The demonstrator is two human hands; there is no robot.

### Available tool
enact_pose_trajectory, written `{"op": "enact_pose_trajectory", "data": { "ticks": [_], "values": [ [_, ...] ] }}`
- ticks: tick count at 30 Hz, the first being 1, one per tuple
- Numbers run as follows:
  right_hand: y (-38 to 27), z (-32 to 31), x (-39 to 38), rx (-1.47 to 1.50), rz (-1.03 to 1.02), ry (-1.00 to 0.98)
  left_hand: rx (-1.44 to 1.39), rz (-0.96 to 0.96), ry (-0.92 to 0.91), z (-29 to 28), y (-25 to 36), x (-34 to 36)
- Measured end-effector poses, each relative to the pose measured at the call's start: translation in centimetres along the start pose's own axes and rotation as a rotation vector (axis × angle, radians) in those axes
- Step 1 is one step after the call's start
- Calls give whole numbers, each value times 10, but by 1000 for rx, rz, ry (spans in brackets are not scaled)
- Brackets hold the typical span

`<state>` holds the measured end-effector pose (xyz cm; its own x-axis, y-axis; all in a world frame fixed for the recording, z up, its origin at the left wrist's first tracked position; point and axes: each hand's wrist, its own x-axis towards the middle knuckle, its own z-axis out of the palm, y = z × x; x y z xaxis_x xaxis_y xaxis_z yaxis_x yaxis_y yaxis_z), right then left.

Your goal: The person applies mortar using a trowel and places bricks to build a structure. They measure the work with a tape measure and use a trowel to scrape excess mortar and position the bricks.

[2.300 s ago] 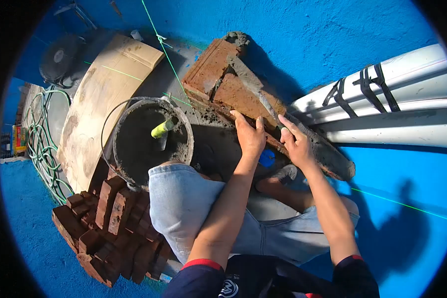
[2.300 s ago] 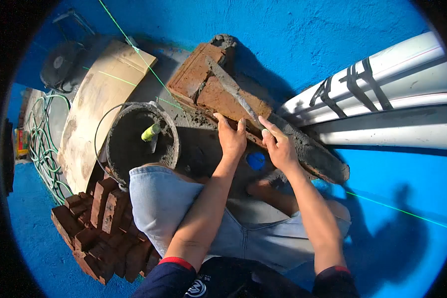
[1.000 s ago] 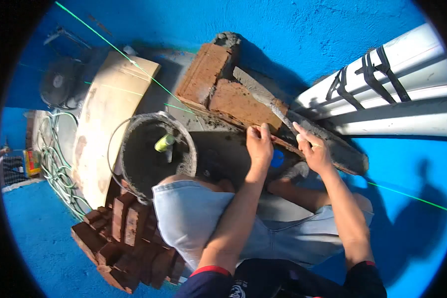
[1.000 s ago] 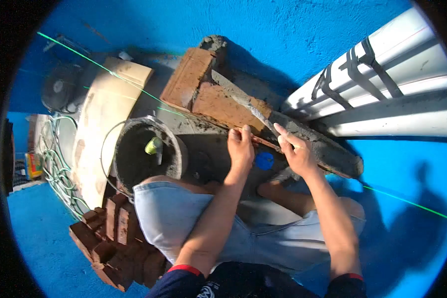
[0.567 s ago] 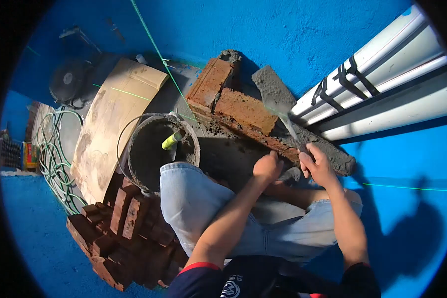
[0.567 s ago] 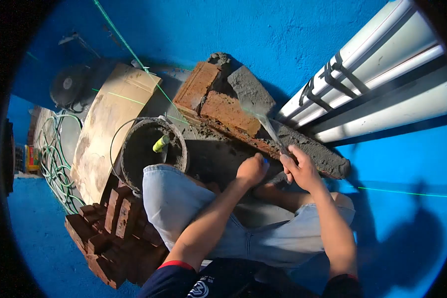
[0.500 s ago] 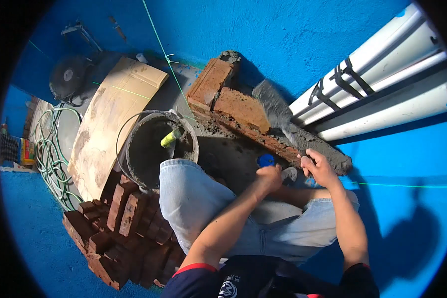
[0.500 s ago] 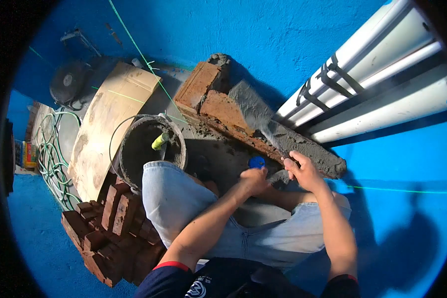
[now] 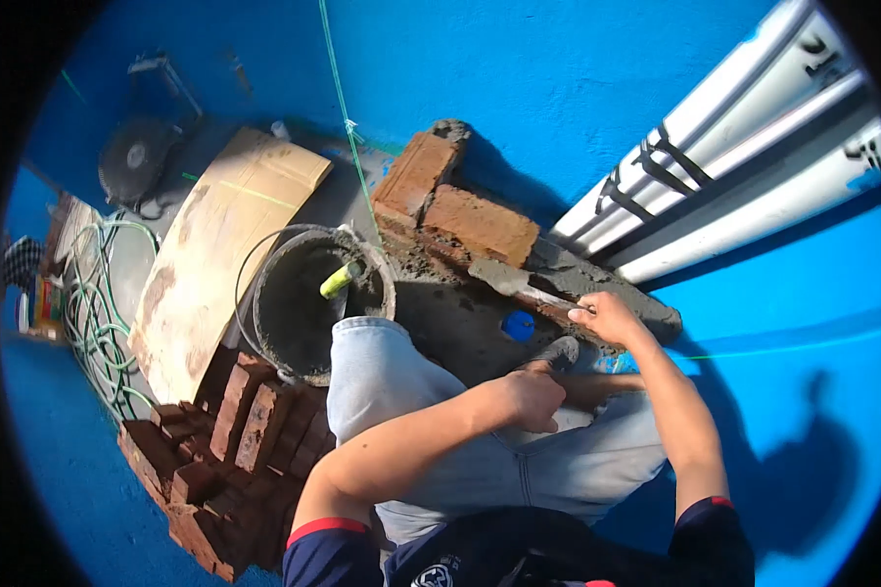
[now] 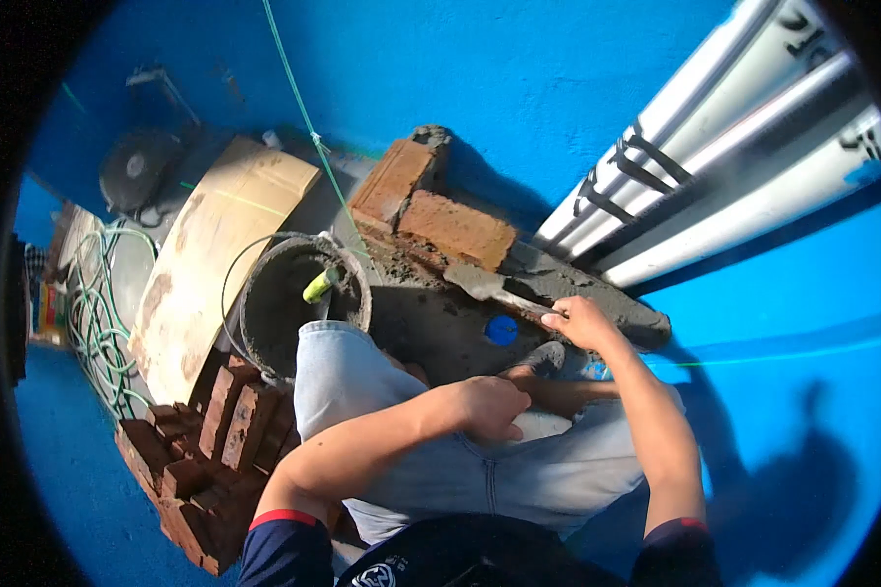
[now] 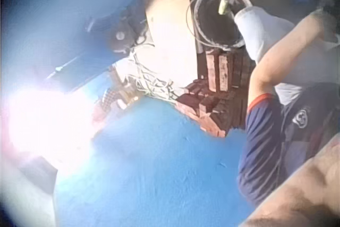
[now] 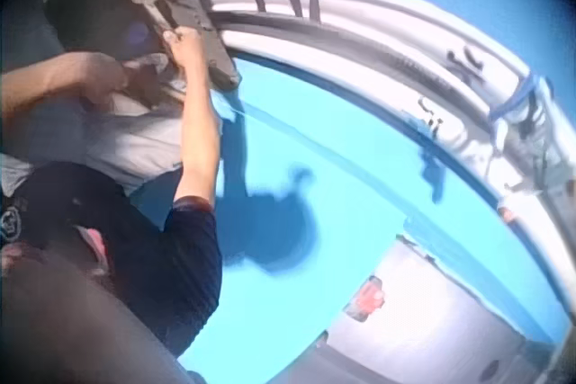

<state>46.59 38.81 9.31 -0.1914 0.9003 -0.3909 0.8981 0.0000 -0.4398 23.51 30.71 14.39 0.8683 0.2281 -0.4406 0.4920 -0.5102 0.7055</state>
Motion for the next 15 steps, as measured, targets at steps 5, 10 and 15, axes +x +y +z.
{"op": "enact_pose_trajectory", "data": {
  "ticks": [5, 10, 15],
  "values": [
    [-37, 12, 25, 32, 11, -94, 55, 90, -39, 19, 16, 5],
    [-51, 7, 11, -50, 15, -126, 99, 71, -80, 16, 23, -1],
    [-57, 19, 29, -67, 25, -120, 81, 37, -7, 6, 22, -6]
  ]
}}
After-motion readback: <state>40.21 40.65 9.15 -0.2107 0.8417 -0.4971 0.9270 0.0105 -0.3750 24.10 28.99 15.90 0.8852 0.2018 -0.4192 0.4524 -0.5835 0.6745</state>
